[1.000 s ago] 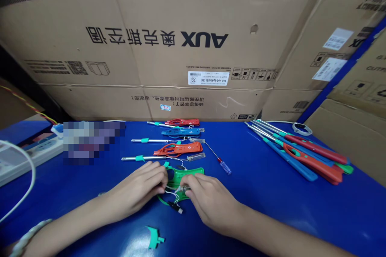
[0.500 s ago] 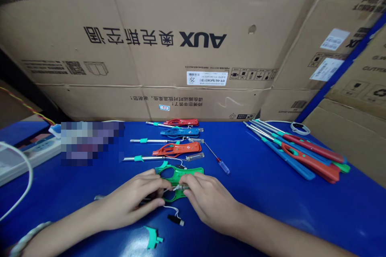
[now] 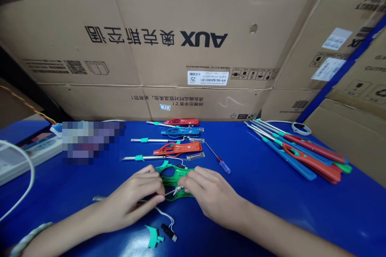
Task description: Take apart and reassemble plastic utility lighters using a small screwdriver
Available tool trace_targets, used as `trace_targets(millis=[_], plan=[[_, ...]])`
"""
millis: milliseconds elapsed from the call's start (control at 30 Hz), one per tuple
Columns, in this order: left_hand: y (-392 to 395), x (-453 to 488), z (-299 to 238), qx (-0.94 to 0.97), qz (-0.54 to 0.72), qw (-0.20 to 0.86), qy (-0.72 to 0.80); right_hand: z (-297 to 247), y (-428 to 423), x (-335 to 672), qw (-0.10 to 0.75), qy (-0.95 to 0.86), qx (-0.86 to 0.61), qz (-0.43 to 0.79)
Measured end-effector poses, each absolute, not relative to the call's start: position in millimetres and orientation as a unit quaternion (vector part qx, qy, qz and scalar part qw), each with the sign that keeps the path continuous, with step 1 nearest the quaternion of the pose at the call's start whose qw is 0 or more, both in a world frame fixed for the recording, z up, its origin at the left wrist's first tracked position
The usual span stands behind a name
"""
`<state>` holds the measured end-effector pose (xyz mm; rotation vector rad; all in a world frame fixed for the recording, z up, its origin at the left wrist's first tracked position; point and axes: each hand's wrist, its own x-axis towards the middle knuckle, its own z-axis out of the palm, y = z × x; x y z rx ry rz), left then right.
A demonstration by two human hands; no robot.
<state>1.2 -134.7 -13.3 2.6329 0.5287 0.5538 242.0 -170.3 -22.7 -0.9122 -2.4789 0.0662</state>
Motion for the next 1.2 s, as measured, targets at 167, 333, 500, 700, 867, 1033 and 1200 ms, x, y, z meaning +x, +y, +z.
trace_targets(millis=[167, 333, 500, 700, 867, 1033, 1200], plan=[[-135, 1, -15, 0.937, 0.223, 0.195, 0.184, -20, -166, 245, 0.253, -0.905, -0.341, 0.035], [-132, 0, -16, 0.934, 0.243, 0.189, 0.182, -11, -151, 264, 0.378, -0.815, -0.436, 0.054], [-133, 1, -12, 0.935, 0.196, 0.213, 0.203, -9, -149, 270, 0.394, -0.784, -0.466, 0.114], [-135, 2, -12, 0.902, 0.222, 0.274, 0.25, -24, -174, 242, 0.348, -0.864, -0.354, 0.09], [-145, 6, -8, 0.885, 0.21, 0.331, 0.254, -40, -179, 232, 0.367, -0.88, -0.294, 0.067], [-153, 13, -8, 0.888, 0.194, 0.334, 0.25, -44, -178, 230, 0.365, -0.89, -0.267, 0.055], [-153, 16, -11, 0.872, 0.195, 0.359, 0.269, -39, -178, 230, 0.376, -0.881, -0.282, 0.05]])
